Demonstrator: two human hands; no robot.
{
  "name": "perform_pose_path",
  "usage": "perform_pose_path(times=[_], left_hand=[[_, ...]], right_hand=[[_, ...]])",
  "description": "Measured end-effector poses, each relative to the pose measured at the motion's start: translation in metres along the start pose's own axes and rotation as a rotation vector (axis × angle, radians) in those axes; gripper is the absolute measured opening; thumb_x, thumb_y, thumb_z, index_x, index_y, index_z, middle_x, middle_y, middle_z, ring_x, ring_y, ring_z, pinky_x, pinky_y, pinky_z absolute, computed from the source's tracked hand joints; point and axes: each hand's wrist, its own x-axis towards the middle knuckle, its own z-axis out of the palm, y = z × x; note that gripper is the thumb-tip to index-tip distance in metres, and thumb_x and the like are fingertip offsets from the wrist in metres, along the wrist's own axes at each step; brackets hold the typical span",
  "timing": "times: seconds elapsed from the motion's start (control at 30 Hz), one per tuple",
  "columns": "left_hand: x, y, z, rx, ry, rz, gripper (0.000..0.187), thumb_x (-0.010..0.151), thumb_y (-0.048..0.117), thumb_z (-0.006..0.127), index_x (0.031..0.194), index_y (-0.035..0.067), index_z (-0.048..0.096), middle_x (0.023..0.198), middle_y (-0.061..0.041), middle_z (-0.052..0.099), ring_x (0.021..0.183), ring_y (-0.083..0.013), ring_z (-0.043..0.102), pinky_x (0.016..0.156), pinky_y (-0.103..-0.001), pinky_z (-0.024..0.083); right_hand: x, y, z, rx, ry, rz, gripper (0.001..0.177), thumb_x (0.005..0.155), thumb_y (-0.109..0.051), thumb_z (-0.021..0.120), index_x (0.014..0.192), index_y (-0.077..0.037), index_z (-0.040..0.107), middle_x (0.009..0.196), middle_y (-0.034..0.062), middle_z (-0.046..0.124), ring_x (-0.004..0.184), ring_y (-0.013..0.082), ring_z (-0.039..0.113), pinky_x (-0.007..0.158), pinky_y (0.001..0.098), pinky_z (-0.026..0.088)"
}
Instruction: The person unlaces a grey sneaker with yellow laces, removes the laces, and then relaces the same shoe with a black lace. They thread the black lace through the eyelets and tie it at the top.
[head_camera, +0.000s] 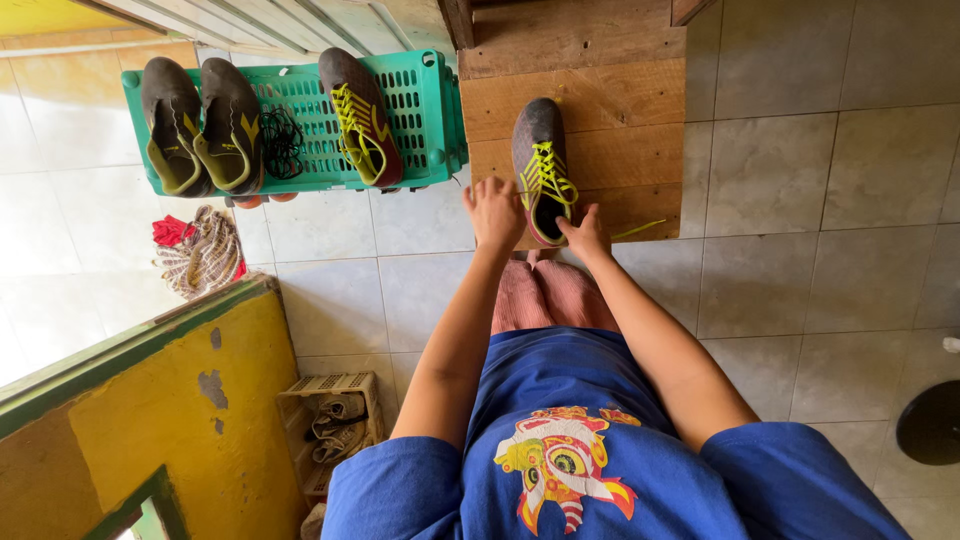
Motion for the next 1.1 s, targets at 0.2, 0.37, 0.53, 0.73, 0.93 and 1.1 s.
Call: perform_pose_path(times=[0.2, 0.37, 0.53, 0.73, 0.93, 1.1], left_hand=[[-0.007, 0.009, -0.028, 0.114, 0.138, -0.026, 0.030, 0.076, 0.022, 0.069, 0.105, 0.013, 0.070, 0.123, -0.011, 0.062, 0.126, -0.0320, 0.051, 0.109, -0.063, 0.026], [-0.003, 0.018, -0.021, -0.136, 0.201, 0.226, 0.021, 0.092, 0.024, 0.065, 0.108, 0.011, 0.068, 0.116, -0.013, 0.064, 0.119, -0.0344, 0.055, 0.108, -0.050, 0.036], [-0.006, 0.016, -0.027, 0.061, 0.142, 0.044, 0.019, 0.091, 0.017, 0.060, 0.106, 0.009, 0.068, 0.112, -0.009, 0.065, 0.120, -0.0308, 0.058, 0.115, -0.055, 0.031], [-0.006, 0.021, -0.031, 0.225, 0.044, -0.094, 0.026, 0.082, 0.019, 0.061, 0.105, 0.012, 0.071, 0.114, -0.010, 0.065, 0.121, -0.0316, 0.055, 0.111, -0.067, 0.019], [0.003, 0.023, -0.011, -0.145, 0.170, 0.201, 0.021, 0.092, 0.023, 0.064, 0.107, 0.009, 0.067, 0.109, -0.011, 0.067, 0.109, -0.0332, 0.060, 0.096, -0.050, 0.043], [0.011, 0.015, 0.009, -0.207, 0.109, 0.148, 0.014, 0.092, 0.020, 0.064, 0.096, 0.007, 0.062, 0.097, -0.013, 0.069, 0.098, -0.0344, 0.063, 0.084, -0.047, 0.049]], right_hand=[[-0.001, -0.001, 0.000, 0.033, -0.015, 0.043, 0.075, 0.083, -0.048, 0.077, 0.134, -0.001, 0.049, 0.127, 0.0251, 0.065, 0.117, 0.0428, 0.063, 0.097, 0.0489, 0.049], [-0.004, -0.008, -0.007, 0.007, -0.027, 0.047, 0.075, 0.085, -0.049, 0.079, 0.134, 0.000, 0.048, 0.125, 0.0270, 0.065, 0.115, 0.0435, 0.064, 0.097, 0.0485, 0.050], [-0.007, -0.012, -0.007, 0.101, -0.106, 0.176, 0.076, 0.083, -0.048, 0.074, 0.137, -0.003, 0.047, 0.123, 0.0247, 0.068, 0.105, 0.0464, 0.071, 0.094, 0.0482, 0.053], [-0.009, -0.018, -0.012, 0.012, 0.021, -0.047, 0.074, 0.084, -0.047, 0.080, 0.133, -0.002, 0.049, 0.126, 0.0263, 0.065, 0.116, 0.0439, 0.063, 0.095, 0.0494, 0.049], [-0.018, -0.061, -0.040, 0.087, 0.022, -0.184, 0.055, 0.088, -0.025, 0.073, 0.137, -0.010, 0.054, 0.094, 0.0188, 0.065, 0.089, 0.0339, 0.065, 0.083, 0.0447, 0.052], [-0.013, -0.079, -0.047, 0.077, 0.153, -0.510, 0.030, 0.086, -0.007, 0.071, 0.114, -0.004, 0.059, 0.105, 0.0167, 0.059, 0.094, 0.0329, 0.062, 0.084, 0.0443, 0.051]])
